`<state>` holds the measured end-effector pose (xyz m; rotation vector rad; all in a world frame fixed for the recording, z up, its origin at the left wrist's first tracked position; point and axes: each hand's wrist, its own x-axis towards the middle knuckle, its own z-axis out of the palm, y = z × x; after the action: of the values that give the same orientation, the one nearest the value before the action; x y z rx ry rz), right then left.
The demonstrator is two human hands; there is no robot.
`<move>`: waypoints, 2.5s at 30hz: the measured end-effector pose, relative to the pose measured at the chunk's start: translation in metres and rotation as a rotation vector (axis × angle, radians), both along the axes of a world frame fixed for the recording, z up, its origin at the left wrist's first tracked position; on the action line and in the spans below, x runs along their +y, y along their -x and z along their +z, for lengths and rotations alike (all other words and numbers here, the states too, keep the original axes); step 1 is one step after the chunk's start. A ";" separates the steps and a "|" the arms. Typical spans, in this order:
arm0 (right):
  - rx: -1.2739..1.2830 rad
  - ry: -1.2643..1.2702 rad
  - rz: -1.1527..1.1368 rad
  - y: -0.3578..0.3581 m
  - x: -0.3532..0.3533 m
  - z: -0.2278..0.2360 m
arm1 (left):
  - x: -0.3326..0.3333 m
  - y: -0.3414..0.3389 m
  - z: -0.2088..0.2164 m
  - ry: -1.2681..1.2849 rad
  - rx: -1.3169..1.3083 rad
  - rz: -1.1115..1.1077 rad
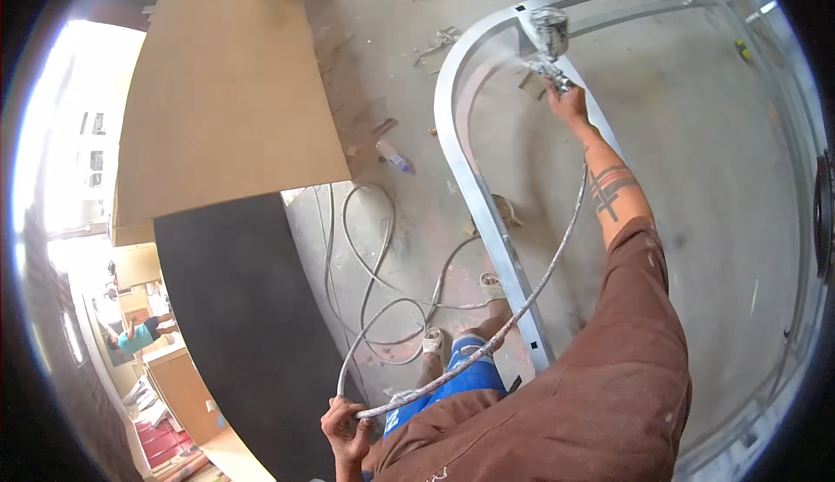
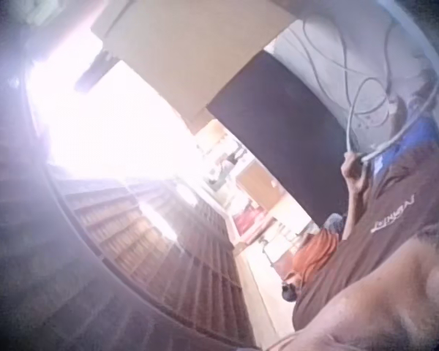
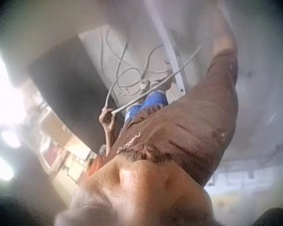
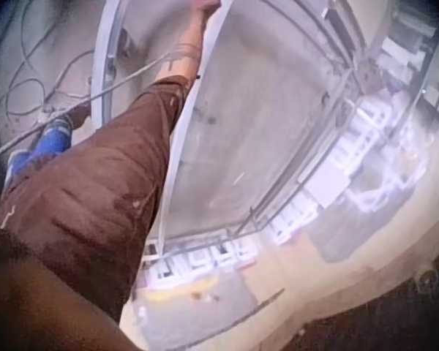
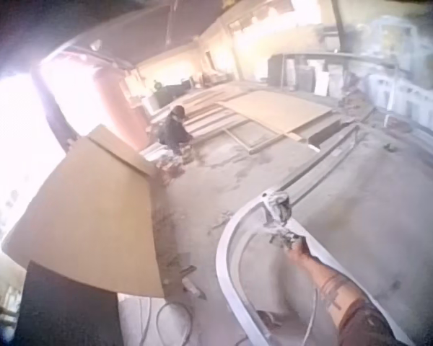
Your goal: The person prepares and uses a pneumatic spray gun to apply white paint to a large metal or wooden frame in a workshop environment.
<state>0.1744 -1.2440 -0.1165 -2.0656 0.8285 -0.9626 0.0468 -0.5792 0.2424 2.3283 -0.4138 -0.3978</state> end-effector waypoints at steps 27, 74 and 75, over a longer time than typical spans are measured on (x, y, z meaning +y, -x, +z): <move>0.226 -0.154 0.135 0.063 0.060 0.050 | -0.013 -0.029 -0.002 -0.005 -0.024 -0.131; 0.027 -0.614 -1.448 0.131 0.655 0.148 | 0.135 -0.500 -0.104 0.641 0.468 -0.867; 0.044 -0.592 -1.479 0.151 0.668 0.154 | 0.133 -0.492 -0.103 0.572 0.427 -0.856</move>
<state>0.0236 -0.5764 0.0375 -0.7227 2.3954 -1.0933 0.5390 -0.4458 0.1398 1.3711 -1.1303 -1.0013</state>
